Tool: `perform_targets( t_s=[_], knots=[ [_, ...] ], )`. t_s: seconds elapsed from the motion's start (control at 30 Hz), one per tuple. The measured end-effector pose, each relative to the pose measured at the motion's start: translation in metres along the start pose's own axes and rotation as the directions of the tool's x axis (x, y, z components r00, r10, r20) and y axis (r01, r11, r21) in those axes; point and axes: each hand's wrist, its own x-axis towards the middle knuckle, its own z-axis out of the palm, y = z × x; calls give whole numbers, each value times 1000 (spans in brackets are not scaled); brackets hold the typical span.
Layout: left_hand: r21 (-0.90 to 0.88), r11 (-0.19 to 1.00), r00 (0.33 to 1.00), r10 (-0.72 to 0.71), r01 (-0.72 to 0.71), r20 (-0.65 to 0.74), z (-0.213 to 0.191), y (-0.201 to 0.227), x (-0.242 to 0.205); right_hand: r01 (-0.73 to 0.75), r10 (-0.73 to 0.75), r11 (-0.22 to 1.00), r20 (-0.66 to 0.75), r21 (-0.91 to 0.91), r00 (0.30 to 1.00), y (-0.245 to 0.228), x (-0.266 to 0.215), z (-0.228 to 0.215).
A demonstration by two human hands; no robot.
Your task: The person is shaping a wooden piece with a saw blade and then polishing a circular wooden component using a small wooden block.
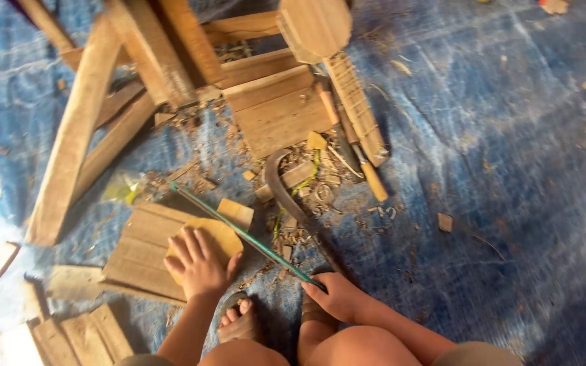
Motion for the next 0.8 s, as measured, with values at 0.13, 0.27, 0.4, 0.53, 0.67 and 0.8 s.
perform_targets(
  t_s=[0.13, 0.27, 0.4, 0.53, 0.67, 0.8],
  knots=[
    [90, 995, 998, 55, -53, -13, 0, -9, 4, -12, 11, 1000, -56, -15, 998, 5, 13, -7],
    [24, 996, 987, 84, -81, -140, -1, -8, 2, -79, 84, 995, -90, 57, 992, -13, 14, -15],
    [-40, 993, 987, 102, -108, -123, 11, -9, 1, 111, -105, 993, -161, 29, 981, -21, 40, 15],
    [51, 998, 983, 34, -44, 181, -18, -4, 6, 218, -223, 972, -60, -85, 973, -52, 74, 23],
    [59, 997, 982, -62, 52, 180, -17, -4, 5, 247, -253, 964, -48, -102, 966, -54, 82, 16],
    [46, 992, 979, -126, 120, 158, -16, 0, 6, 273, -281, 953, -46, -132, 959, -46, 64, 18]
  ],
)
